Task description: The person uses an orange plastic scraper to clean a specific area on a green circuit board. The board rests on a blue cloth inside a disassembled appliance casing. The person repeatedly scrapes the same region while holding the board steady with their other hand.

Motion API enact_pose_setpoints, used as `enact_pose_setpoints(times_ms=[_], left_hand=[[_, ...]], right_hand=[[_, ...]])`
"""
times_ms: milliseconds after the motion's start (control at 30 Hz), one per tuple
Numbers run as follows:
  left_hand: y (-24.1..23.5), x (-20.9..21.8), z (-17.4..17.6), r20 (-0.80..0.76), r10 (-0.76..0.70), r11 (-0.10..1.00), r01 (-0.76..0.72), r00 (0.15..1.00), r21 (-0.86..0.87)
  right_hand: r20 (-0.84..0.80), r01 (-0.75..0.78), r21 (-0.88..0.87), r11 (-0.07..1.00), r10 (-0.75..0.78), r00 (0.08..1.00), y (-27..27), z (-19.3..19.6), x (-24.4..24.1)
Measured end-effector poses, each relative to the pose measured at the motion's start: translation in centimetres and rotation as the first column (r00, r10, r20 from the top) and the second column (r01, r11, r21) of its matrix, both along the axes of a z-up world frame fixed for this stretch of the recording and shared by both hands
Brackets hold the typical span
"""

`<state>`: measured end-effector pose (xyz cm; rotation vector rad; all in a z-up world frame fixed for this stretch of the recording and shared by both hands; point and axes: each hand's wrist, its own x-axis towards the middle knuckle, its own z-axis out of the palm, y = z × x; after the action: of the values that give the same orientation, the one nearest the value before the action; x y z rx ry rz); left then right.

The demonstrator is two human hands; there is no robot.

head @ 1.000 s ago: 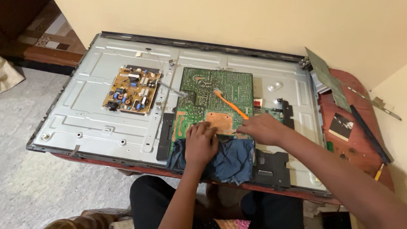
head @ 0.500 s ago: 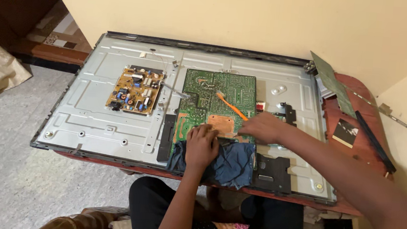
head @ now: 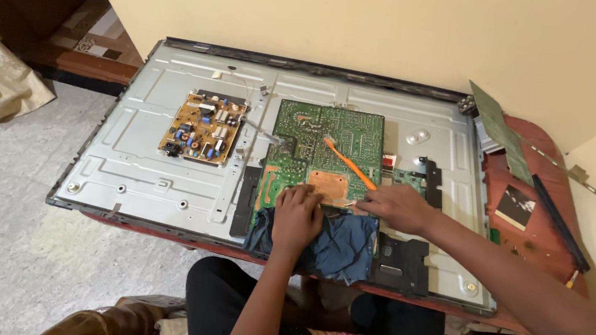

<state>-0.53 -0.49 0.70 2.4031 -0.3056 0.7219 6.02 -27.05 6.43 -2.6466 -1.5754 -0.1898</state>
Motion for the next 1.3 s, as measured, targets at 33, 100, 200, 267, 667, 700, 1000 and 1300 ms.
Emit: enact_pose_setpoints(times_ms=[33,100,200,267,667,700,1000,1300], left_hand=[[0.0,0.0,0.1,-0.013,0.0,1.0,0.0,1.0,0.002],[0.0,-0.1,0.3,0.015,0.002,1.0,-0.002,1.0,0.004],[0.0,-0.1,0.4,0.025,0.007,1.0,-0.007,1.0,-0.003],[-0.1,-0.1,0.4,0.016,0.007,1.0,-0.007,1.0,-0.005],[-0.1,0.0,0.2,0.031,0.003,1.0,-0.003,1.0,0.004],[-0.1,-0.1,0.2,0.028,0.004,1.0,-0.004,1.0,0.009],[0.0,-0.1,0.2,0.049,-0.008,1.0,0.008,0.999,-0.002],[0.0,-0.1,-0.2,0.027,-0.007,1.0,0.008,1.0,-0.027]], right_hand=[[0.022,0.005,0.016,1.0,-0.005,1.0,-0.1,-0.2,-0.1],[0.058,0.011,0.047,0.999,-0.013,0.998,-0.1,-0.7,-0.5],[0.1,0.004,0.074,0.997,-0.012,0.995,-0.3,-1.1,-0.7],[0.123,-0.004,0.081,0.997,-0.006,0.992,-0.5,-1.4,-0.7],[-0.005,0.207,0.245,0.947,-0.212,0.977,0.4,-2.4,-3.2],[-0.054,0.226,0.239,0.944,-0.219,0.974,0.3,-2.2,-3.0],[-0.264,0.415,-0.054,0.908,-0.414,0.871,0.6,-0.5,-2.8],[-0.217,0.53,-0.147,0.835,-0.55,0.807,3.3,1.2,-2.9]])
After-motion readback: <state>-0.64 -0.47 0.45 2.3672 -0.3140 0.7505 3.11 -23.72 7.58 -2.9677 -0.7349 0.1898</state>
